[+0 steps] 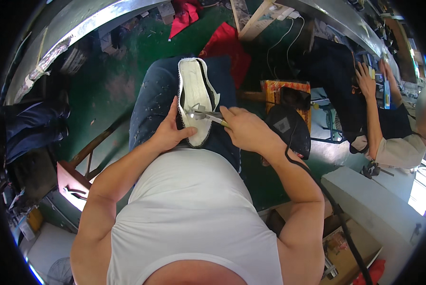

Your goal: Manually finishing and assembling shoes on a conveyor belt using hand tools.

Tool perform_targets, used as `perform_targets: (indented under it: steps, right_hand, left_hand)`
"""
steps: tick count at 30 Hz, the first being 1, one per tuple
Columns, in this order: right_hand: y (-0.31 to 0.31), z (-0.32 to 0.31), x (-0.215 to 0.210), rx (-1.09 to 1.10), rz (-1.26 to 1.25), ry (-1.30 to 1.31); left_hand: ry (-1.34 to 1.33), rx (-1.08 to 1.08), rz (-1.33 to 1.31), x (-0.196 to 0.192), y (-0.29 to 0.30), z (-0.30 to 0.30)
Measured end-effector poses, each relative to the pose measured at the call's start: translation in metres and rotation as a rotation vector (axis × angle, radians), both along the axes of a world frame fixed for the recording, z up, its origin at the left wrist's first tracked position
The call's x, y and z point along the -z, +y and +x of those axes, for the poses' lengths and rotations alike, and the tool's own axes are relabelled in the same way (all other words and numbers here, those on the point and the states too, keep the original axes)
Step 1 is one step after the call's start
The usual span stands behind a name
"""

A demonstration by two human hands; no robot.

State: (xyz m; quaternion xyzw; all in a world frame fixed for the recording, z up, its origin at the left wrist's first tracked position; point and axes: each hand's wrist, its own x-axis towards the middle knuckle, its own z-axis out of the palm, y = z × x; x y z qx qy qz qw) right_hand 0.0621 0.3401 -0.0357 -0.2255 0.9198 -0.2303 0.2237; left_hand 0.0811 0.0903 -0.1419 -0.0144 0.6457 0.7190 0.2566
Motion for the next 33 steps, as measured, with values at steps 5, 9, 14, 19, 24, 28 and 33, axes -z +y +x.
perform_targets:
  steps: [5, 9, 14, 19, 24, 28, 33]
  right_hand:
    - [-0.019, -0.012, -0.011, -0.312, 0.23, 0.115]
    - [-0.018, -0.017, -0.01, -0.285, 0.122, -0.085]
    - [-0.038, -0.025, -0.03, -0.258, 0.307, -0.088]
    - [-0.042, -0.035, -0.014, -0.279, 0.286, -0.302]
    - [-0.046, 0.002, 0.039, 0.035, -0.026, -0.16]
    - [-0.042, -0.01, 0.026, -0.005, -0.001, -0.272]
    - [-0.027, -0.04, 0.037, -0.105, 0.147, 0.401]
  left_hand:
    - [0.017, 0.165, -0.226, -0.013, -0.02, -0.016]
    - [0.129, 0.307, -0.443, -0.024, -0.028, -0.016]
    - [0.202, 0.296, -0.505, -0.027, -0.022, -0.008]
    - [-0.493, -0.371, 0.479, -0.023, -0.008, -0.005]
    - [-0.315, -0.601, -0.2, -0.007, 0.025, -0.025]
    - [-0.025, -0.458, -0.516, 0.014, 0.016, -0.029]
    - [0.099, -0.318, -0.56, 0.002, 0.016, -0.032]
